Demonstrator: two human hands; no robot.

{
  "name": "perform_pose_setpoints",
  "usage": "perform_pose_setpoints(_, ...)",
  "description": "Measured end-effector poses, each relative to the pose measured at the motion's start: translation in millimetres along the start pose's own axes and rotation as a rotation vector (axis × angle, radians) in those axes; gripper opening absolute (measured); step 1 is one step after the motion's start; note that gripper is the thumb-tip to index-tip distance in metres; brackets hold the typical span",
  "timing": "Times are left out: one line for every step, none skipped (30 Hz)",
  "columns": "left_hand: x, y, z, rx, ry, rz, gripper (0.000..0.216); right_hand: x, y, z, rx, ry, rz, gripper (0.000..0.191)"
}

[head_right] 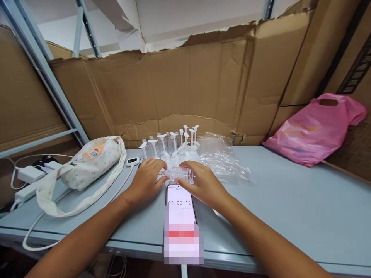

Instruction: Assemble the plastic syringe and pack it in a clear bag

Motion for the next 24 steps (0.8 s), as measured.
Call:
perform_pose_setpoints(-1.0, -0.5, -0.2, -0.012, 0.016, 0.005, 0.023, -0.9, 0.9, -0.2, 0.013, 0.010, 0.004, 0.029)
perform_pose_setpoints(-1.7, -0.3, -0.3, -0.012, 0.032, 0.011, 0.030, -2.2, 2.0, -0.4, 0.025, 0.022, 0.009, 0.029)
perform_pose_setpoints(-2.1, 0.5, -0.2, -0.002, 0.042, 0.016, 0.038, -3.9, 3.0, -0.6, 0.035, 0.037, 0.014, 0.029)
perform_pose_setpoints(-2.0, 1.6, -0.2, 0.012, 0.044, 0.017, 0.043, -5.2, 3.8, -0.7, 0.039, 0.047, 0.018, 0.029)
perform_pose_setpoints(-1.3, 2.4, -0.3, 0.024, 0.039, 0.015, 0.045, -6.0, 4.2, -0.7, 0.035, 0.049, 0.019, 0.029)
perform_pose_setpoints(-0.4, 2.7, -0.5, 0.030, 0.029, 0.012, 0.041, -5.8, 4.1, -0.7, 0.025, 0.041, 0.018, 0.029)
perform_pose_setpoints(0.4, 2.3, -0.9, 0.029, 0.017, 0.012, 0.036, -4.9, 3.7, -0.6, 0.011, 0.026, 0.016, 0.030)
perform_pose_setpoints(1.0, 1.7, -1.3, 0.027, 0.005, 0.015, 0.030, -3.3, 3.0, -0.3, -0.005, 0.006, 0.012, 0.030)
perform_pose_setpoints(1.1, 0.8, -1.7, 0.022, -0.004, 0.023, 0.026, -1.6, 2.6, 0.1, -0.018, -0.014, 0.008, 0.030)
perform_pose_setpoints(0.9, 0.0, -2.0, 0.019, -0.008, 0.033, 0.023, 0.0, 2.3, 0.6, -0.026, -0.029, 0.007, 0.030)
perform_pose_setpoints(0.3, -0.7, -2.0, 0.017, -0.007, 0.043, 0.021, 1.2, 2.3, 1.1, -0.030, -0.037, 0.007, 0.030)
perform_pose_setpoints(-0.2, -1.0, -1.9, 0.020, -0.003, 0.048, 0.022, 1.9, 2.4, 1.5, -0.033, -0.040, 0.011, 0.030)
perform_pose_setpoints(-0.3, -0.7, -1.5, 0.028, 0.000, 0.049, 0.025, 2.1, 2.2, 1.9, -0.039, -0.038, 0.018, 0.030)
perform_pose_setpoints(0.1, -0.1, -1.0, 0.040, -0.001, 0.045, 0.030, 2.3, 1.6, 2.2, -0.050, -0.038, 0.028, 0.030)
perform_pose_setpoints(1.3, 0.9, -0.3, 0.054, -0.010, 0.038, 0.034, 2.4, 0.1, 2.5, -0.073, -0.039, 0.040, 0.030)
perform_pose_setpoints(3.4, 2.0, 0.3, 0.069, -0.029, 0.029, 0.036, 2.8, -2.5, 2.9, -0.112, -0.045, 0.056, 0.030)
perform_pose_setpoints(5.8, 2.9, 0.9, 0.081, -0.055, 0.019, 0.035, 3.5, -5.9, 3.5, -0.163, -0.056, 0.076, 0.030)
perform_pose_setpoints(8.0, 3.3, 1.2, 0.087, -0.079, 0.011, 0.033, 4.3, -9.9, 4.3, -0.221, -0.066, 0.100, 0.029)
perform_pose_setpoints(9.3, 3.3, 1.3, 0.087, -0.095, 0.005, 0.029, 5.1, -13.7, 5.3, -0.278, -0.073, 0.123, 0.029)
perform_pose_setpoints(9.5, 2.8, 1.1, 0.082, -0.099, 0.001, 0.026, 5.5, -16.9, 6.4, -0.323, -0.072, 0.141, 0.028)
perform_pose_setpoints(8.4, 1.9, 0.6, 0.072, -0.088, -0.001, 0.023, 5.6, -18.9, 7.1, -0.349, -0.064, 0.151, 0.028)
perform_pose_setpoints(6.0, 0.7, 0.0, 0.058, -0.064, -0.001, 0.020, 4.7, -19.5, 7.5, -0.351, -0.044, 0.153, 0.028)
perform_pose_setpoints(3.1, -0.1, -0.6, 0.047, -0.036, 0.005, 0.016, 3.4, -19.0, 7.5, -0.338, -0.019, 0.148, 0.029)
perform_pose_setpoints(0.0, -0.6, -0.9, 0.042, -0.010, 0.015, 0.014, 2.2, -18.1, 7.3, -0.321, 0.004, 0.143, 0.030)
Point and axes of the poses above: each hand's wrist, its own z-axis away from the middle knuckle, its own x-axis out of the palm, y = z × x, the point moved 6 cm from there along -z, towards the middle knuckle, and after that the axes turned 7 degrees about -x, right-handed, at the moved point
